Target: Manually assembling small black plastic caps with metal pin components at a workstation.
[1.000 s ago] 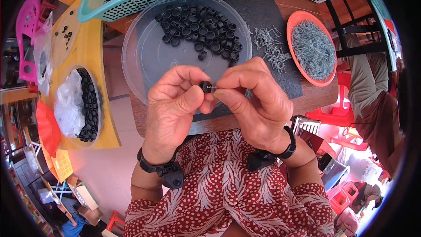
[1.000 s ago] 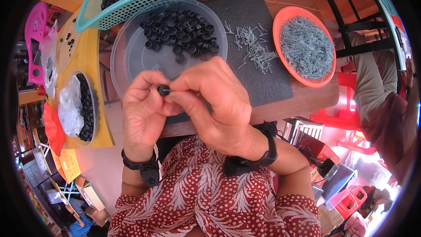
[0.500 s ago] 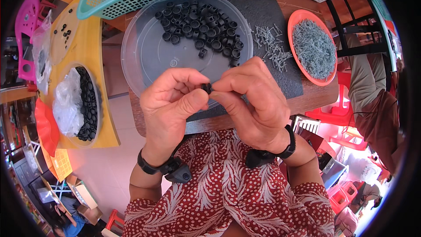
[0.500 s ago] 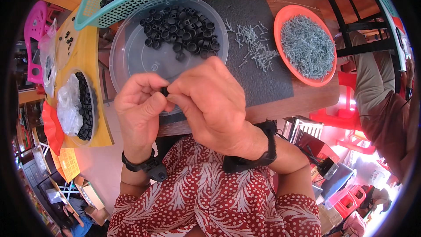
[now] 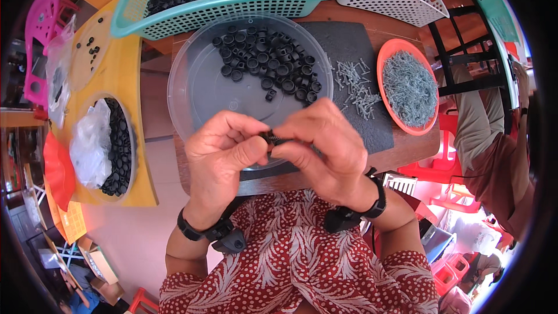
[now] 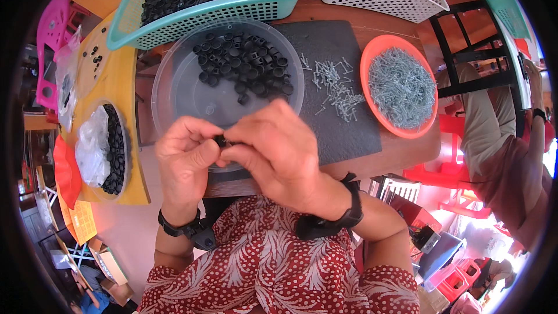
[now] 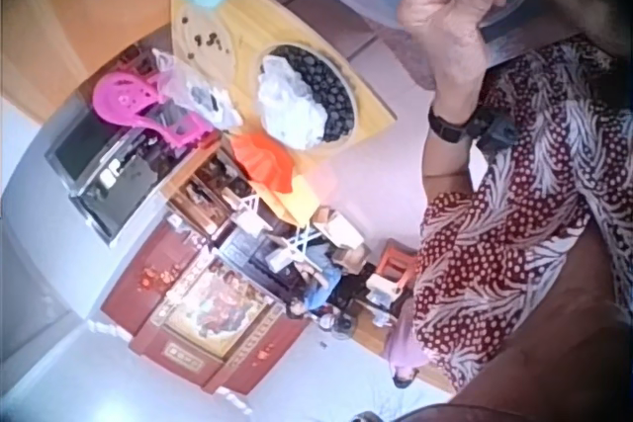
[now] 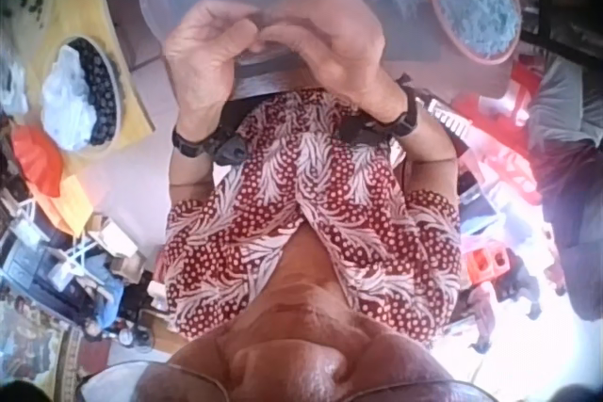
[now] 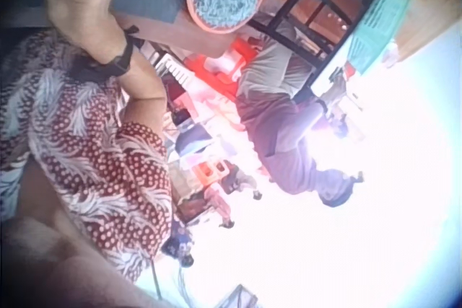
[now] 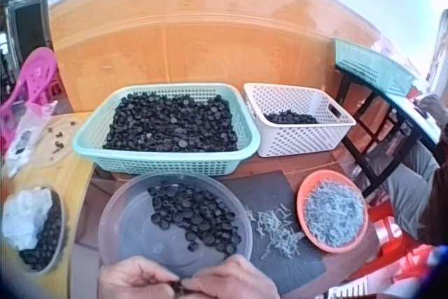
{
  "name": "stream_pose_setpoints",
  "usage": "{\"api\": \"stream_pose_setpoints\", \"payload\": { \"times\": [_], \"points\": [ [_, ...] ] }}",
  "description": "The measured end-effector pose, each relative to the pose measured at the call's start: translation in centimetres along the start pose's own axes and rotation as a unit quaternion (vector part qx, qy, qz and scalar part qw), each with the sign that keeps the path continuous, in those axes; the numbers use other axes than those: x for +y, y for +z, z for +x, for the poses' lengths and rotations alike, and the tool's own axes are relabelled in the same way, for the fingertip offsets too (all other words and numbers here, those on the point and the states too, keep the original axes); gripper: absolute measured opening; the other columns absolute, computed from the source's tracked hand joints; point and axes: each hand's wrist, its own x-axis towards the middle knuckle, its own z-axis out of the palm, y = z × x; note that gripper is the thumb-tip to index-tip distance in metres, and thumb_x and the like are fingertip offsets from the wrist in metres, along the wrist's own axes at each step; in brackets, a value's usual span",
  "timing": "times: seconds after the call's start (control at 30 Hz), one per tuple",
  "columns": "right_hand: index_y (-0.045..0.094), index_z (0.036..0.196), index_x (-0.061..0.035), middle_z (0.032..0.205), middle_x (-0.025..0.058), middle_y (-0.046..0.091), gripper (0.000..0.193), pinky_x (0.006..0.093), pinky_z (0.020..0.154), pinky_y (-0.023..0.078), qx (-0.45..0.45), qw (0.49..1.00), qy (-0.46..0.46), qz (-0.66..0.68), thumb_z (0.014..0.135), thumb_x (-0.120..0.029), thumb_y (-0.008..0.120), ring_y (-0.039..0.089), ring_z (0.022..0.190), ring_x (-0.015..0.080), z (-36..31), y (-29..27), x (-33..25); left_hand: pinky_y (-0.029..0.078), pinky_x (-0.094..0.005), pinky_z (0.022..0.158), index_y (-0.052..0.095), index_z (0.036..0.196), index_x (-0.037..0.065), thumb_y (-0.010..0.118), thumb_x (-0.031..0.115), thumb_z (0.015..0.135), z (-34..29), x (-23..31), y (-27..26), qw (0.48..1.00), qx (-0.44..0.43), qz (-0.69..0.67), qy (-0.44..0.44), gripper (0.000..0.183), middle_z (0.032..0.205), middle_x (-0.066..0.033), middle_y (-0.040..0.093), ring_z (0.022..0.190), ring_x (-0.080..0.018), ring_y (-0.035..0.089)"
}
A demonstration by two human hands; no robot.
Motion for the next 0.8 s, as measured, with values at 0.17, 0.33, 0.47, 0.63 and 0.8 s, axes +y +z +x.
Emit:
{"api": "stream_pose_setpoints", "payload": {
  "times": [0.17, 0.33, 0.47, 0.63, 0.8],
  "points": [
    [0.06, 0.084, -0.0008, 0.078, 0.0092, 0.056, 0.027, 0.0364, 0.058, 0.042, -0.049, 0.984, -0.036, -0.166, 0.059, 0.004, 0.071, 0.051, 0.069, 0.0279, 2.1, -0.3, 3.1, 0.049, -0.0222, 0.064, 0.059, 0.092, -0.004, 0.069, 0.006, 0.08, 0.5, 0.2, -1.3, 0.998, 0.035, -0.004, 0.048, 0.018, 0.077, -0.0073, 0.062, 0.064, -0.0122, 0.059],
    [0.051, 0.064, -0.0027, 0.07, 0.0108, 0.047, 0.017, 0.0354, 0.06, 0.039, -0.135, 0.942, -0.074, -0.298, 0.052, 0.0, 0.062, 0.045, 0.071, 0.0273, 2.4, 1.4, 4.7, 0.049, -0.0224, 0.061, 0.059, 0.091, -0.005, 0.068, 0.004, 0.08, 0.5, 0.3, -1.4, 0.997, 0.06, -0.002, 0.048, 0.017, 0.079, -0.0087, 0.063, 0.064, -0.0127, 0.059],
    [0.051, 0.064, -0.0019, 0.071, 0.0118, 0.047, 0.017, 0.037, 0.062, 0.04, -0.159, 0.927, -0.093, -0.325, 0.05, 0.0, 0.062, 0.046, 0.072, 0.0281, 2.7, 2.0, 5.0, 0.049, -0.0225, 0.06, 0.06, 0.092, -0.005, 0.068, 0.004, 0.08, 0.5, 0.3, -1.7, 0.997, 0.057, -0.008, 0.047, 0.017, 0.08, -0.0091, 0.063, 0.065, -0.0127, 0.059],
    [0.058, 0.08, -0.0006, 0.078, 0.0115, 0.053, 0.02, 0.0357, 0.061, 0.042, -0.164, 0.945, -0.063, -0.275, 0.063, 0.001, 0.068, 0.049, 0.07, 0.0277, 2.8, 1.5, 4.1, 0.049, -0.0223, 0.06, 0.06, 0.092, -0.005, 0.067, 0.003, 0.081, 0.7, 0.4, -1.7, 0.996, 0.065, -0.013, 0.058, 0.016, 0.08, -0.0088, 0.063, 0.067, -0.0126, 0.06],
    [0.059, 0.087, -0.0003, 0.082, 0.012, 0.058, 0.02, 0.0328, 0.061, 0.045, -0.133, 0.986, 0.061, -0.083, 0.068, 0.004, 0.066, 0.056, 0.07, 0.0255, 2.5, 0.5, 1.6, 0.051, -0.0223, 0.063, 0.06, 0.094, -0.005, 0.067, 0.003, 0.081, 0.9, 0.5, -0.9, 0.996, 0.081, -0.008, 0.045, 0.017, 0.081, -0.0084, 0.063, 0.069, -0.0126, 0.061]
  ]
}}
